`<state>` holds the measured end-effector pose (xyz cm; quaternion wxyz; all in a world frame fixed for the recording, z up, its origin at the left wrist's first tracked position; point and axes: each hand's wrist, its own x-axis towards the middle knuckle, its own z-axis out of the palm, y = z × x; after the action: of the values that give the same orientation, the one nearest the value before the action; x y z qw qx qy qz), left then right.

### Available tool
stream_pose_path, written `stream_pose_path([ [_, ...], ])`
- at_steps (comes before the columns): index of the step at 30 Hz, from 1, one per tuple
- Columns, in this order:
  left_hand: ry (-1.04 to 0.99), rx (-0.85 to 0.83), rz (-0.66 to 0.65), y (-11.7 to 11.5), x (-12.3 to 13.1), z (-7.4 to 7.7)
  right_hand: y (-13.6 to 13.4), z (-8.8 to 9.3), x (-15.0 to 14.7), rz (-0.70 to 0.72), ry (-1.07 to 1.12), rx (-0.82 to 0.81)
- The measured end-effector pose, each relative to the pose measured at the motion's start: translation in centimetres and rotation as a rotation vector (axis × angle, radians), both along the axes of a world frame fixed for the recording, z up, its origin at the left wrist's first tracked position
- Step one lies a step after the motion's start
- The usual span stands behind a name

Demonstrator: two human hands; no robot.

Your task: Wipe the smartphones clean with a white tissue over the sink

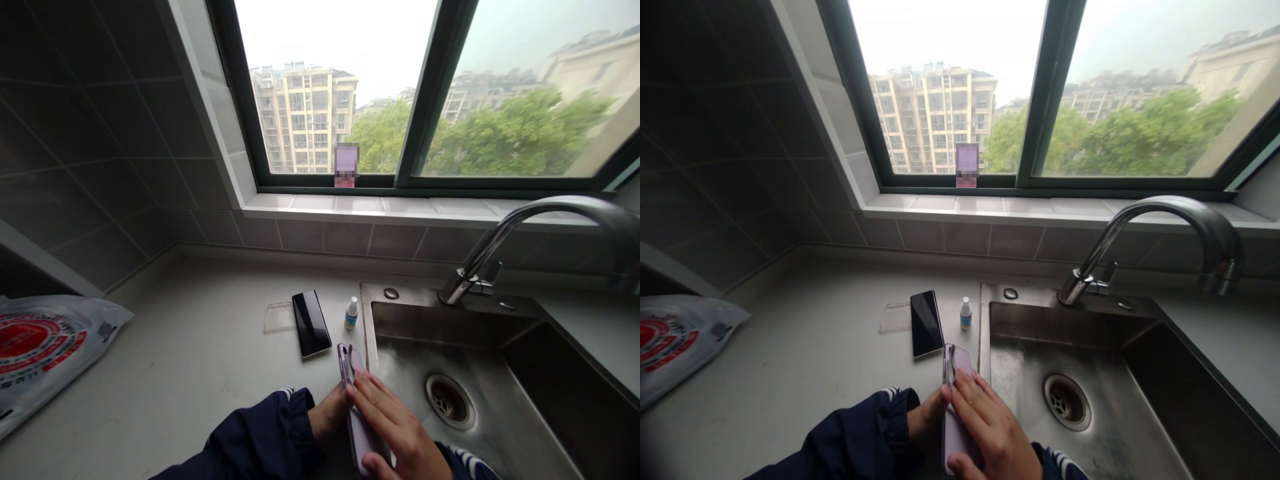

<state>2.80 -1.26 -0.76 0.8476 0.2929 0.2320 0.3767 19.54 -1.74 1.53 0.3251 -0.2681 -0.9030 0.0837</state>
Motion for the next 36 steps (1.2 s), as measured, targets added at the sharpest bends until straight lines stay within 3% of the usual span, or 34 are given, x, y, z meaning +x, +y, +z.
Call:
stream_pose_path([
  [3,0.041,0.150,0.025,0.2,-0.1,0.6,0.0,-0.7,0.2,-0.019,-0.043,-0.007],
  [8,0.021,0.359,-0.098,1.0,-0.5,1.0,0.1,-1.6,0.4,-0.091,-0.083,-0.131],
  [14,0.058,0.394,-0.186,1.3,-0.7,1.4,0.2,-1.9,0.5,-0.105,-0.043,-0.230],
  [21,0.062,0.359,-0.108,1.0,-0.5,0.6,0.6,-1.7,0.8,-0.097,0.019,-0.271],
  [27,0.006,0.220,-0.006,0.8,-0.3,0.1,0.8,-1.3,1.0,-0.030,0.043,-0.197],
  [30,0.027,0.240,0.014,0.8,-0.3,-0.4,0.7,-1.0,1.2,0.018,0.062,-0.117],
  [36,0.040,0.282,0.051,0.9,-0.4,-0.3,0.6,-0.5,1.1,-0.014,0.079,-0.066],
])
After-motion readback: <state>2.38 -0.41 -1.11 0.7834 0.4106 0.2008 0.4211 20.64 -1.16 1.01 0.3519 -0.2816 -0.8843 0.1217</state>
